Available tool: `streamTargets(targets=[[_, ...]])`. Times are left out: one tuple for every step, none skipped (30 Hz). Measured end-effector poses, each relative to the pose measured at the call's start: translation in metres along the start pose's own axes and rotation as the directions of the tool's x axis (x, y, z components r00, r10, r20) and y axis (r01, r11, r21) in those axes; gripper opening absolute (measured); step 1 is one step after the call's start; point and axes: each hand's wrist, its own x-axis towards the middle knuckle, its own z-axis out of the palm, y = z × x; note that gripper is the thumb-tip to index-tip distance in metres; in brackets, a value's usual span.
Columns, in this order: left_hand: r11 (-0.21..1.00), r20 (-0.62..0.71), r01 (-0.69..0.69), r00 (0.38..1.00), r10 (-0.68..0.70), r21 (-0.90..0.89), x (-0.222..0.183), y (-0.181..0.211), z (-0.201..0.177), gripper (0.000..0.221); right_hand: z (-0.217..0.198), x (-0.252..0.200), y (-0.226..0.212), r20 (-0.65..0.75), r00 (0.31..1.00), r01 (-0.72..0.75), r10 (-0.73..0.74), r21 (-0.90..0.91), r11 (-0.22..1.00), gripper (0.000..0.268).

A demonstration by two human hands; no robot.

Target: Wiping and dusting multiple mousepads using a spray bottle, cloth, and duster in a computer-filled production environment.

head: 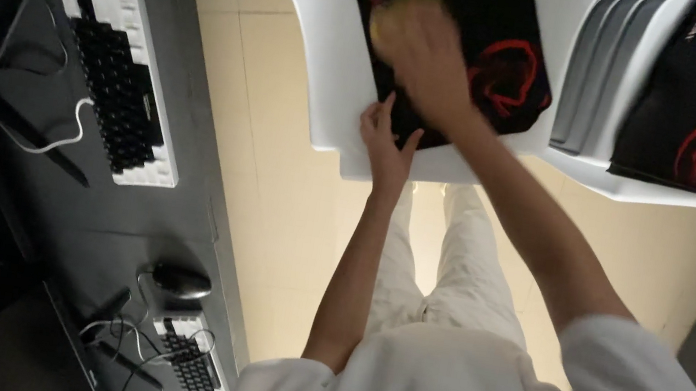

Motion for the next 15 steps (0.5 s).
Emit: streamTargets(targets=[[1.000, 0.007, -0.002, 1.000, 0.002, 0.011, 0.002, 0.004, -0.001, 0.081, -0.015, -0.025, -0.002, 0.050, 0.998, 0.029, -0.033, 0.085, 0.996, 0.051], [1.000, 0.015, -0.005, 1.000, 0.004, 0.023, 0.002, 0.007, -0.003, 0.081, -0.029, -0.052, -0.005, 0.097, 0.993, 0.051, -0.068, 0.172, 0.984, 0.056], [1.000, 0.018, -0.014, 1.000, 0.013, 0.024, 0.004, 0.010, -0.002, 0.081, -0.035, -0.064, 0.013, 0.090, 0.994, 0.047, -0.063, 0.168, 0.985, 0.056], [1.000, 0.020, -0.003, 1.000, 0.003, 0.029, 0.004, 0.011, -0.003, 0.080, -0.040, -0.077, 0.028, 0.137, 0.991, -0.018, -0.003, 0.155, 0.988, 0.059], [0.999, 0.021, 0.007, 1.000, -0.008, 0.034, 0.004, 0.013, -0.004, 0.078, -0.045, -0.091, 0.043, 0.184, 0.981, -0.083, 0.056, 0.140, 0.987, 0.062], [0.999, 0.022, 0.001, 1.000, -0.002, 0.039, 0.004, 0.010, -0.003, 0.078, -0.043, -0.084, 0.057, 0.177, 0.982, -0.086, 0.060, 0.143, 0.986, 0.062], [0.999, 0.023, 0.000, 1.000, -0.001, 0.043, 0.003, 0.007, -0.003, 0.075, -0.040, -0.078, 0.071, 0.143, 0.982, -0.125, 0.120, 0.028, 0.992, 0.059], [0.999, 0.016, -0.001, 1.000, 0.001, 0.046, 0.005, 0.005, -0.001, 0.072, -0.037, -0.067, 0.087, 0.101, 0.981, -0.160, 0.168, -0.085, 0.983, 0.057], [0.999, 0.008, -0.007, 1.000, 0.007, 0.050, 0.010, 0.006, -0.001, 0.072, -0.034, -0.039, 0.095, 0.092, 0.982, -0.156, 0.163, -0.081, 0.984, 0.057], [0.997, 0.006, -0.019, 1.000, 0.019, 0.070, 0.008, 0.007, -0.001, 0.070, -0.033, -0.017, 0.102, -0.085, 0.991, -0.105, 0.100, -0.052, 0.993, 0.049], [0.995, 0.005, -0.031, 1.000, 0.031, 0.091, 0.006, 0.008, 0.000, 0.068, -0.031, 0.005, 0.109, -0.261, 0.965, -0.048, 0.038, -0.032, 0.998, 0.043], [0.995, 0.000, -0.035, 0.999, 0.036, 0.094, 0.012, 0.007, 0.001, 0.068, -0.020, 0.018, 0.113, -0.267, 0.963, -0.046, 0.037, -0.029, 0.999, 0.043], [0.989, -0.004, -0.053, 0.999, 0.054, 0.139, 0.018, 0.006, 0.002, 0.067, -0.010, 0.030, 0.117, -0.273, 0.962, 0.007, 0.001, 0.027, 1.000, 0.044], [0.981, -0.002, -0.065, 0.998, 0.067, 0.183, 0.020, 0.006, 0.004, 0.066, -0.001, 0.038, 0.121, -0.275, 0.961, 0.057, -0.032, 0.084, 0.995, 0.045], [0.981, -0.001, -0.064, 0.998, 0.065, 0.185, 0.020, 0.010, 0.001, 0.066, 0.001, 0.043, 0.114, -0.274, 0.961, 0.056, -0.031, 0.087, 0.995, 0.045]])
